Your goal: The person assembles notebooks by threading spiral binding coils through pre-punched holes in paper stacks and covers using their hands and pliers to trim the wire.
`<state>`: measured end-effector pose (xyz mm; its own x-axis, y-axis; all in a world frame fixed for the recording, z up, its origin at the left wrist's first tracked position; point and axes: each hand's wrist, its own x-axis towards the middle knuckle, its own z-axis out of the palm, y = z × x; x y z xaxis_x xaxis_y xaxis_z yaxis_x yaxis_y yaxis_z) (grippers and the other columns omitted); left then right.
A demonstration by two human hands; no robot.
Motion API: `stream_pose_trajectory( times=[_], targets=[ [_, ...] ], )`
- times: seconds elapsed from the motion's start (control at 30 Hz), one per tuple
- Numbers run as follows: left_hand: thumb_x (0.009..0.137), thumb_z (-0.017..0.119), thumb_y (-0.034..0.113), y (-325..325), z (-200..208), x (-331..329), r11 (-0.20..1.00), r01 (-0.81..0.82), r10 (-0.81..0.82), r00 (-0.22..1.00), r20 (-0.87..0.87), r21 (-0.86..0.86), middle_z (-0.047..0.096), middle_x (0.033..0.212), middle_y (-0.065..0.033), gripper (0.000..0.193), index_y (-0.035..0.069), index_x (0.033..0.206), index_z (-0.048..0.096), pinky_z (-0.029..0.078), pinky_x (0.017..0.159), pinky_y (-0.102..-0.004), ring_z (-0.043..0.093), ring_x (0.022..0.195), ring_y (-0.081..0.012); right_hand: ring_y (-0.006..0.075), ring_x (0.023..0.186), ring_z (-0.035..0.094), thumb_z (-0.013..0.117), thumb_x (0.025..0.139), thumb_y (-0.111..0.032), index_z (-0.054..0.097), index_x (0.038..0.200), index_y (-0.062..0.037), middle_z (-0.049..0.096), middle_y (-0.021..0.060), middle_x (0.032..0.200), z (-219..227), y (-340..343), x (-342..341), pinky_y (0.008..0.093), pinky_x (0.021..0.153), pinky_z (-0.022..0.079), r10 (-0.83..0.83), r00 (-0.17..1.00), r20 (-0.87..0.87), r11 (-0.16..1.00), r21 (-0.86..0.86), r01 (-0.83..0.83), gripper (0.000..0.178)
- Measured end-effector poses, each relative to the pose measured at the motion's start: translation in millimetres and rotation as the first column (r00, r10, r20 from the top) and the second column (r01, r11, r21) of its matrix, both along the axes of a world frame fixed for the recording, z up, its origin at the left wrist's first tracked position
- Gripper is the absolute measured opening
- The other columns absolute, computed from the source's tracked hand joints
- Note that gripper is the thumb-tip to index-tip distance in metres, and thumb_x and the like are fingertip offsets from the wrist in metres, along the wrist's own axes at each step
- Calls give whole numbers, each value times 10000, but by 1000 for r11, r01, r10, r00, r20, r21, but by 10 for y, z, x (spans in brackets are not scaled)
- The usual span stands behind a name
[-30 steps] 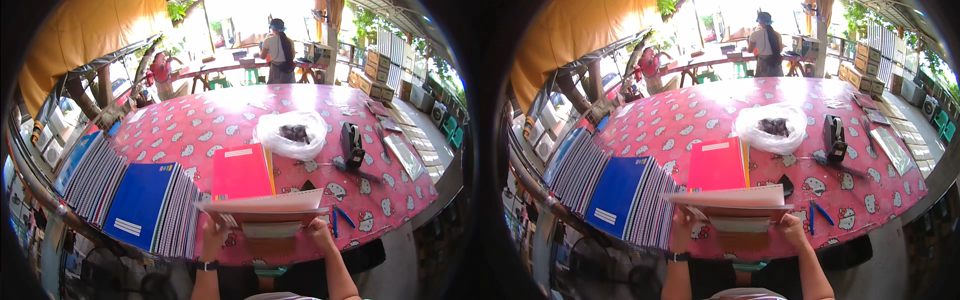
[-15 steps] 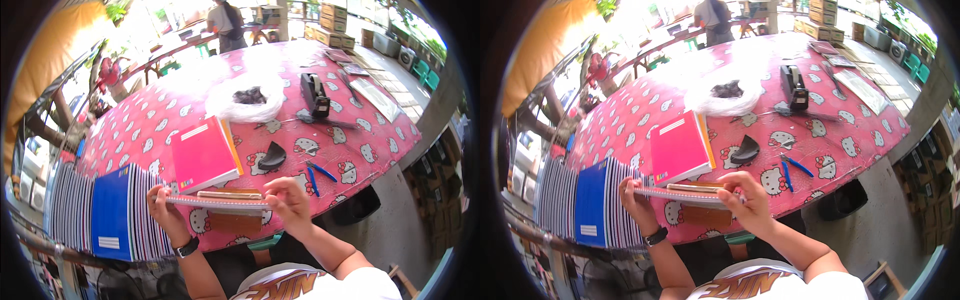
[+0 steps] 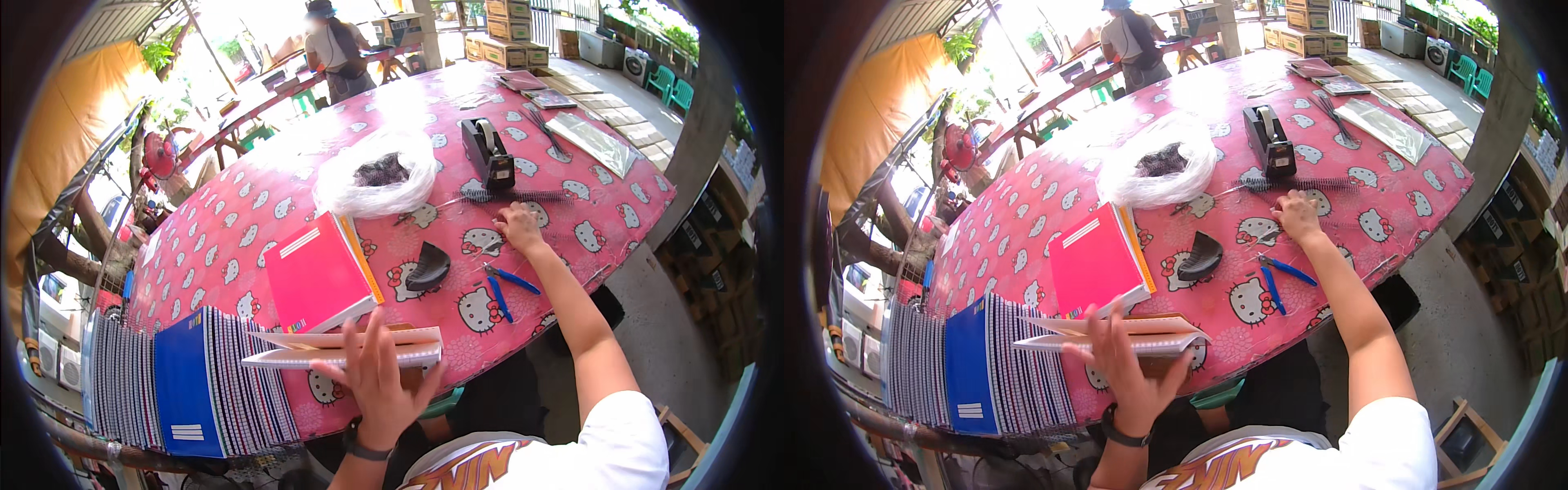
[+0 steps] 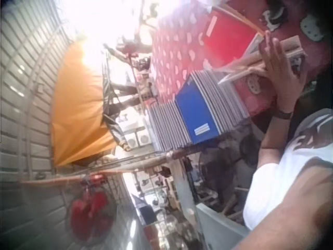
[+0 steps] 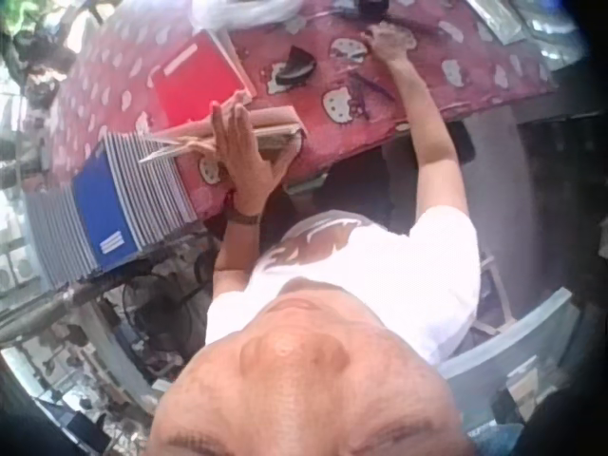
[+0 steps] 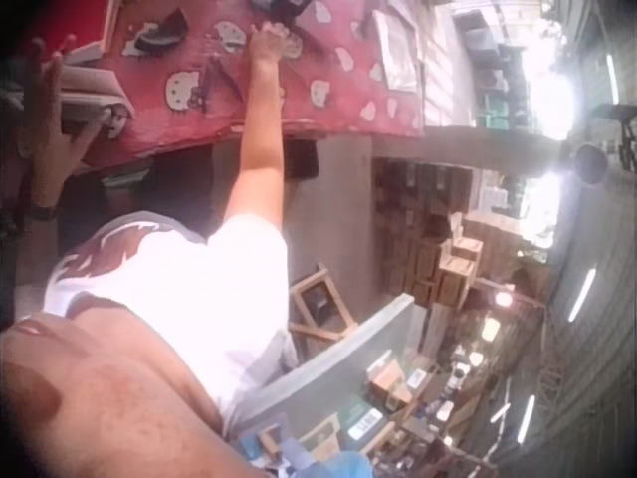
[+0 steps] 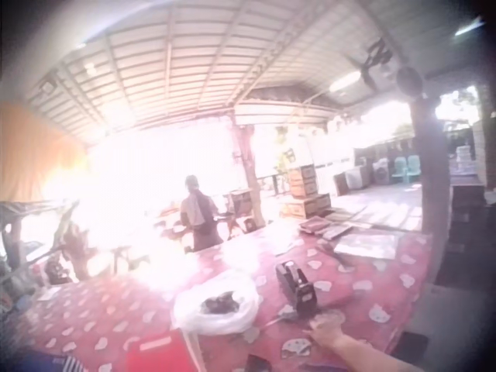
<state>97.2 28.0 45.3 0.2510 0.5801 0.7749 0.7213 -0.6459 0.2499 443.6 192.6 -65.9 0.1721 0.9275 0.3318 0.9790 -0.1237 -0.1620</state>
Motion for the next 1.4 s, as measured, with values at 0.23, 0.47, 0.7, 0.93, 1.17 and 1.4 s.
stream_pose_trajectory(
  times=[0.23,0.47,0.7,0.93,1.17,1.4],
  targets=[
    [727,687,431,345,172,251,994,-52,35,985,-166,-96,491,837,-12,426,151,1033,588,-47,1057,-619,519,917,-203,350,851,625,530,838,-148,515,1037,-25,576,184,939,288,-256,-260,437,732,504,29,985,-167,999,32,-24,235],
    [731,658,313,360,72,427,997,-81,82,993,-80,9,560,874,0,248,172,934,635,-76,1054,-619,529,1011,-195,316,913,605,517,880,-169,517,1036,-25,558,169,961,365,-226,-308,403,761,510,102,995,-11,978,-180,-102,212],
    [755,627,250,334,103,445,996,-85,81,990,-112,-26,615,936,16,242,178,985,645,-90,1046,-627,531,1047,-188,300,929,591,559,772,4,515,1060,-35,563,151,995,274,-216,-321,376,750,525,101,990,101,989,93,-111,294],
    [795,627,257,272,286,329,984,93,-88,996,34,-155,640,965,-18,226,133,981,655,95,1071,-525,557,1016,-182,167,672,610,575,840,-31,580,1121,-52,641,100,806,1193,-1124,-965,312,624,496,515,538,-668,814,182,-552,282],
    [751,670,36,385,225,92,943,328,-318,938,134,-53,661,912,-43,159,96,897,650,410,833,-349,626,844,-218,224,794,595,678,752,-41,640,969,-76,570,82,876,1407,-1410,-1278,312,675,488,703,401,-587,682,397,-614,223],
    [736,696,54,339,248,106,953,295,-282,948,148,-71,665,871,-26,147,105,872,671,405,845,-348,629,827,-192,169,746,579,695,734,-22,662,942,-66,559,49,818,1474,-1462,-1334,282,628,468,725,365,-584,659,435,-613,215]
  ],
)
